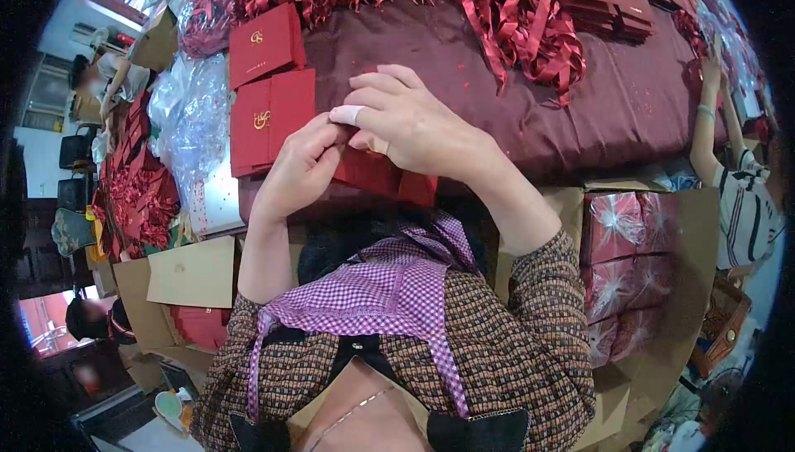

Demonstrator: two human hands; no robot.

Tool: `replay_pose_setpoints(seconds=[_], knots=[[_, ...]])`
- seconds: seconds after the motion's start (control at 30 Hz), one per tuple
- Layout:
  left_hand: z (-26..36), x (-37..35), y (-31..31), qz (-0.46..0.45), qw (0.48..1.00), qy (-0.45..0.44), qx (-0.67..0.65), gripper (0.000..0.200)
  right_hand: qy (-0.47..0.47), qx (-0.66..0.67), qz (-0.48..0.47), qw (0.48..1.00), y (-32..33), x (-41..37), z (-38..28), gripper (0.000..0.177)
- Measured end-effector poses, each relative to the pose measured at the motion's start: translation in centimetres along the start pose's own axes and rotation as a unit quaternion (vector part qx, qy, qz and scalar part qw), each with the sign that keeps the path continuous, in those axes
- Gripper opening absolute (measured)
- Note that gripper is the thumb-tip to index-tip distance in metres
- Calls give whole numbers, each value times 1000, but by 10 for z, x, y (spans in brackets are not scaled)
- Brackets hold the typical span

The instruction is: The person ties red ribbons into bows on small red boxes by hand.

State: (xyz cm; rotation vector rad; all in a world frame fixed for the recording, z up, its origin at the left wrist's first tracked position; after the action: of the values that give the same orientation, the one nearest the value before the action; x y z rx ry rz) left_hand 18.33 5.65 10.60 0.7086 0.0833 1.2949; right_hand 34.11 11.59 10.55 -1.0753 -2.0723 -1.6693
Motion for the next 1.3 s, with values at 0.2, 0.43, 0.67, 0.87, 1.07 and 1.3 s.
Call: replay_pose_setpoints(seconds=[0.2,0.43,0.67,0.87,1.07,1.3], knots=[[-17,-11,10,-51,989,85,-112,7,30,115,-73,990,7,-5,4,13],[-53,-20,35,97,781,214,-578,15,6,202,-87,975,20,-16,8,25],[-36,-12,-16,96,737,123,-657,35,-66,376,-21,924,5,-19,11,25],[-26,-20,-21,48,895,144,-419,28,-137,446,20,884,-12,-27,22,24],[-48,-18,-19,82,956,157,-232,11,-220,318,62,920,-3,-40,49,23],[-50,-12,-8,187,856,220,-428,10,-249,-149,9,957,45,-117,135,23]])
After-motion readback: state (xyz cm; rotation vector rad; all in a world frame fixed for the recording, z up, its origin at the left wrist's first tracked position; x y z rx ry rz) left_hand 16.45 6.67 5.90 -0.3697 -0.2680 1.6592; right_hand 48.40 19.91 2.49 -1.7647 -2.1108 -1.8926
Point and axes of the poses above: each hand's wrist, its own x-axis towards the middle knuckle, its own y-axis out of the back of the hand, z = x × y, the point moved 3 cm from there along x, towards the middle knuckle, and after that the axes turned 6 degrees about -x, right-handed, at the moved point
